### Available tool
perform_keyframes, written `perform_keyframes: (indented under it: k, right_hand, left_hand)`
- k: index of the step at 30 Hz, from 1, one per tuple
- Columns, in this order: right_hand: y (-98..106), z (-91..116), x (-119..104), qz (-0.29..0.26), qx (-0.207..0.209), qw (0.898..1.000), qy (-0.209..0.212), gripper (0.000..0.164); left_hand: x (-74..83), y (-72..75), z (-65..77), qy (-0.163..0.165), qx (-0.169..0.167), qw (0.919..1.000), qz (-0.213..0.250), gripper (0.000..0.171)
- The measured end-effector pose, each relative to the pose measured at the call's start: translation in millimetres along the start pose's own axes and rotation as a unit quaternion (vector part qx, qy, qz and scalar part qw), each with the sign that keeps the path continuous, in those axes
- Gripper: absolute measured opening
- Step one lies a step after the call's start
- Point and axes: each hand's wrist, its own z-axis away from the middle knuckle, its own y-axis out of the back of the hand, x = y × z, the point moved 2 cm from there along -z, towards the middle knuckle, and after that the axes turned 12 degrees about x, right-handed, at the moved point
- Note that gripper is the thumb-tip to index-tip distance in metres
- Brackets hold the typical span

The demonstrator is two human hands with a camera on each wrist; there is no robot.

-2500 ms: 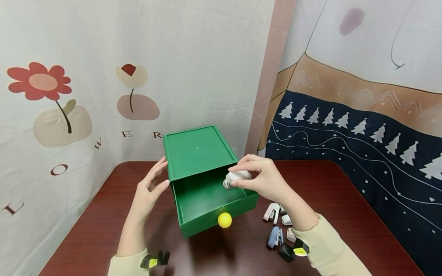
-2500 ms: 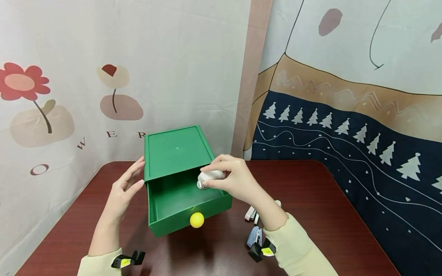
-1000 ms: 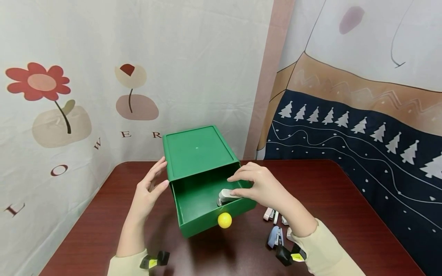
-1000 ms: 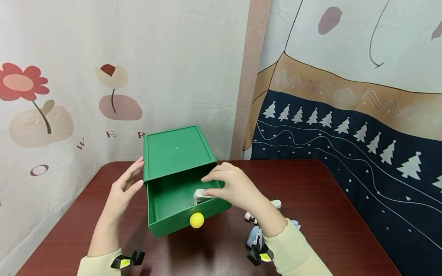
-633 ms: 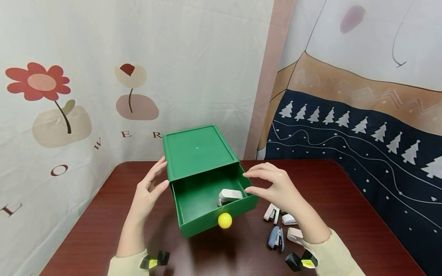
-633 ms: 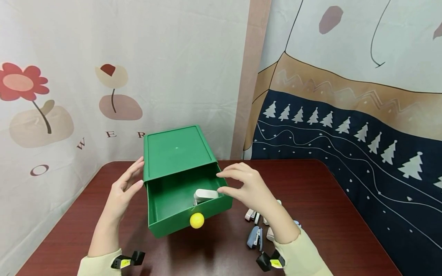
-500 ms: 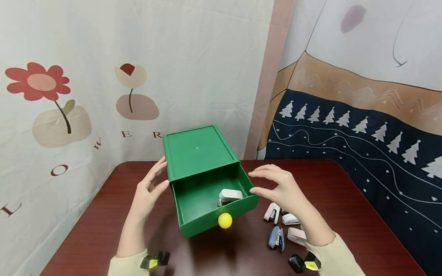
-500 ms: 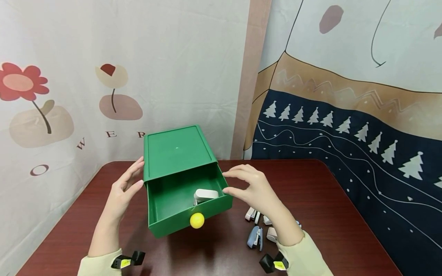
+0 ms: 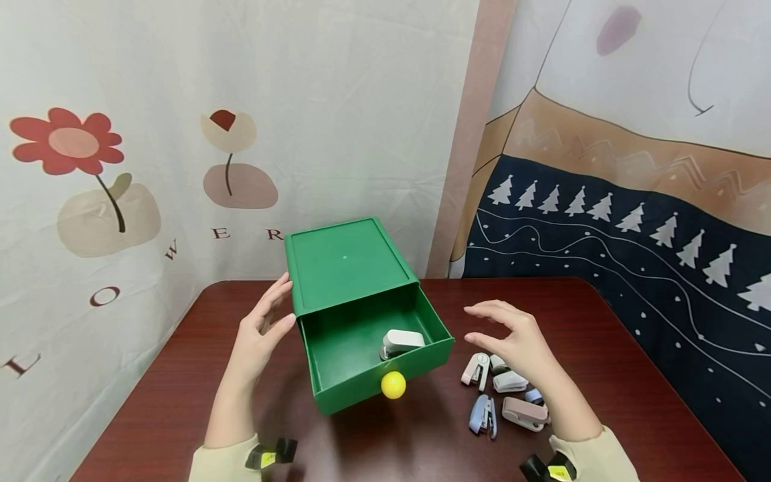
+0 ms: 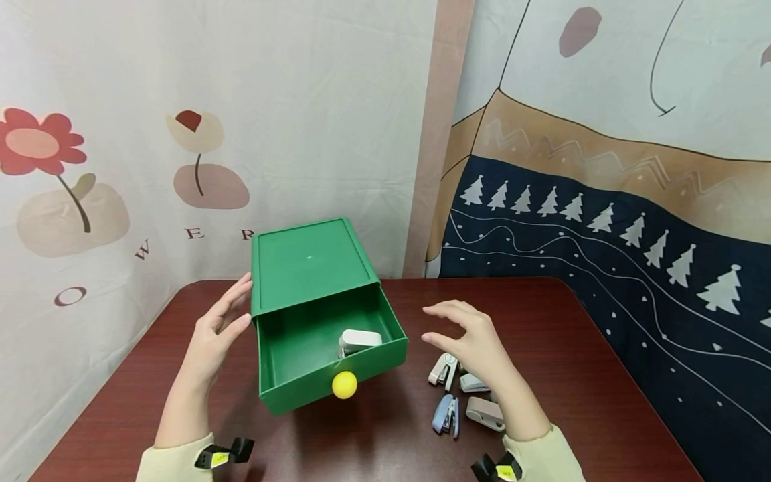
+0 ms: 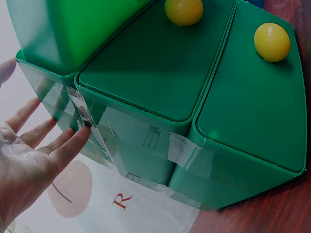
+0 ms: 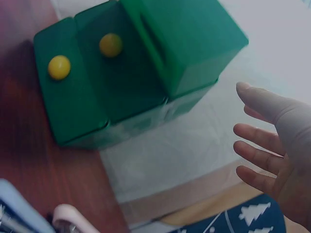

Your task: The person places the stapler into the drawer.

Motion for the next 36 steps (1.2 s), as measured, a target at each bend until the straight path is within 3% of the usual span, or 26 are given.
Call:
perform_keyframes:
  k: [17, 36]
  right_hand:
    - [10, 30, 67, 0.019, -0.053, 0.992, -0.112, 0.042]
    - [18, 54, 127, 0.033, -0.117, 0.984, -0.129, 0.040]
  left_hand:
    - [3.6, -1.2, 0.9, 0.009, 0.003, 0.9999, 0.004, 0.048]
    - [1.4, -1.0, 0.6, 0.002, 0.004, 1.0000, 0.006, 0.048]
